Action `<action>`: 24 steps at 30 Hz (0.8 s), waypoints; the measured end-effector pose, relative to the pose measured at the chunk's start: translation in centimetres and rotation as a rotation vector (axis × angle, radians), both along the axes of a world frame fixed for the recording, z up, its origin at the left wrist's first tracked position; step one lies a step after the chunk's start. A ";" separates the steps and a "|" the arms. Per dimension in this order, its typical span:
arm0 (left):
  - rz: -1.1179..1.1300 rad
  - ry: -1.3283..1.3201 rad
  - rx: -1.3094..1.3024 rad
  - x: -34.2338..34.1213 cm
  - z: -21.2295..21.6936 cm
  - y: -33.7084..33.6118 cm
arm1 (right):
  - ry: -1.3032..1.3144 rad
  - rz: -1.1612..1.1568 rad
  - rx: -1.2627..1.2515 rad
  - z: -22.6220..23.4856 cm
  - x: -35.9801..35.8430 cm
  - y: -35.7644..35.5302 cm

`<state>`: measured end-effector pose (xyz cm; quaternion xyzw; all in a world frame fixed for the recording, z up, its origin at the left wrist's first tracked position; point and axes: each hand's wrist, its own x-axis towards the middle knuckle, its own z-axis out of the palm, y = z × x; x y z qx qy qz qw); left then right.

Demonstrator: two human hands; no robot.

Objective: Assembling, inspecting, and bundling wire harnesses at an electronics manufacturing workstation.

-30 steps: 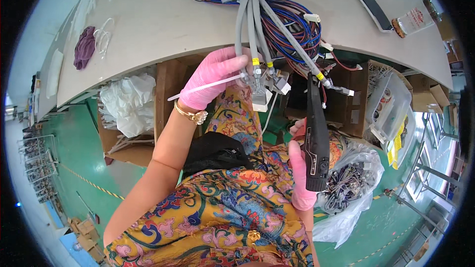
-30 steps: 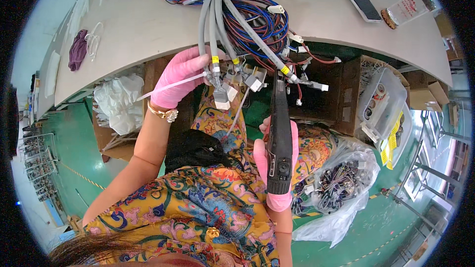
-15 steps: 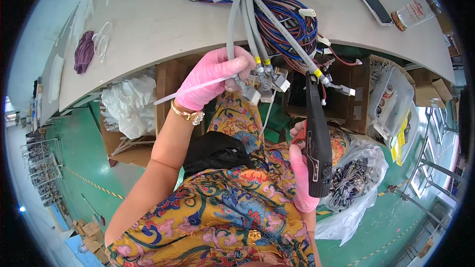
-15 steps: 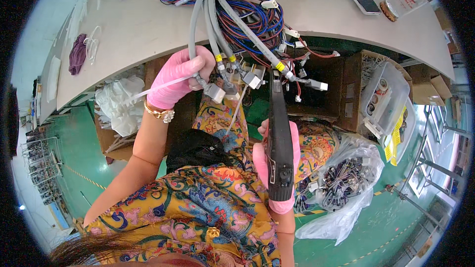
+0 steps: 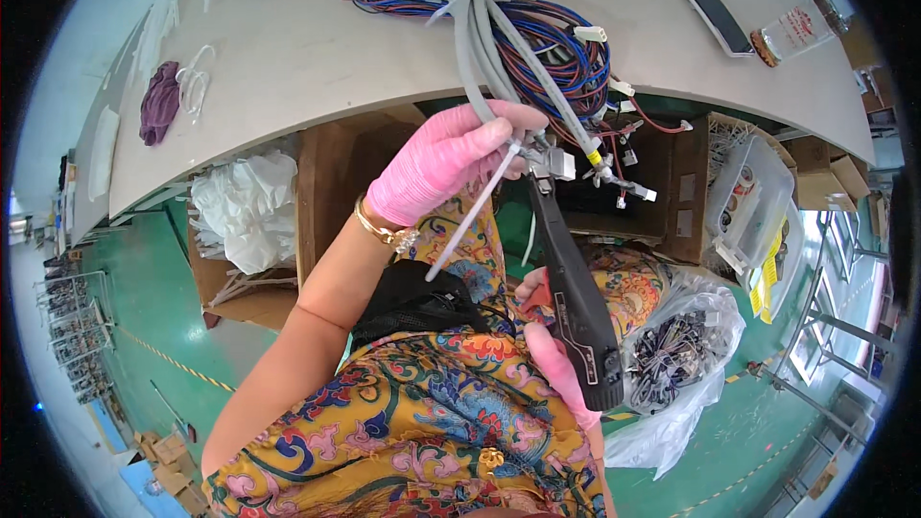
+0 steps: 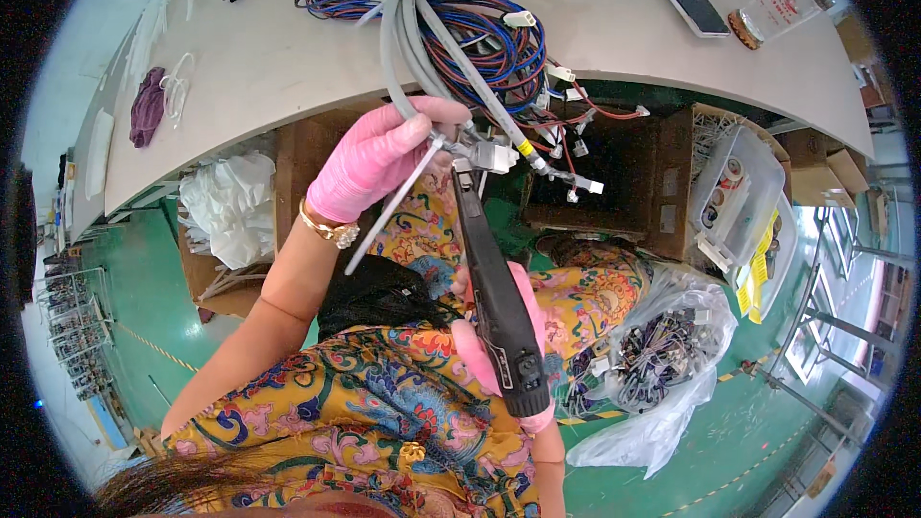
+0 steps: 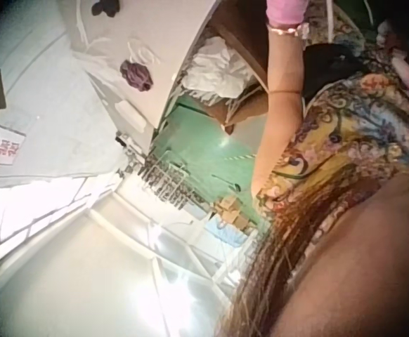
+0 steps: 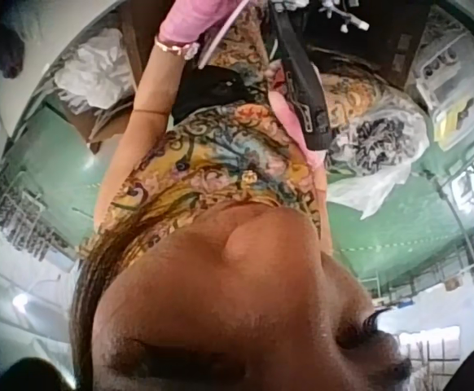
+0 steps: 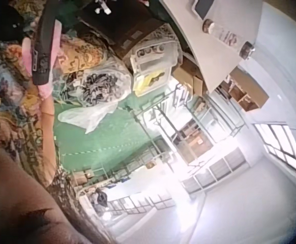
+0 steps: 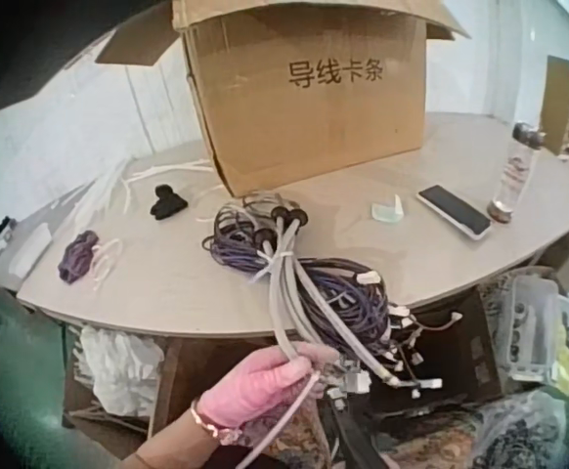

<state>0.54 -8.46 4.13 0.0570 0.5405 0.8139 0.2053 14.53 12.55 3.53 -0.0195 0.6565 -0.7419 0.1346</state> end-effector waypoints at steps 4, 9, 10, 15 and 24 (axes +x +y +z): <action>0.021 0.045 0.058 0.2 -0.4 1.0 | -0.140 -0.057 -0.160 0.2 -0.1 -1.3; 0.084 0.046 0.059 0.7 -0.8 1.8 | -0.124 -0.079 -0.168 0.2 -0.1 -2.0; 0.112 0.038 0.045 0.7 -0.9 2.0 | -0.127 -0.078 -0.165 0.1 -0.1 -2.0; 0.231 0.113 -0.076 1.3 -1.7 3.3 | 0.055 0.026 -0.005 0.0 -0.3 -2.1; 0.331 0.230 -0.110 1.5 -1.8 4.8 | -0.066 -0.138 -0.235 -3.4 0.7 -3.1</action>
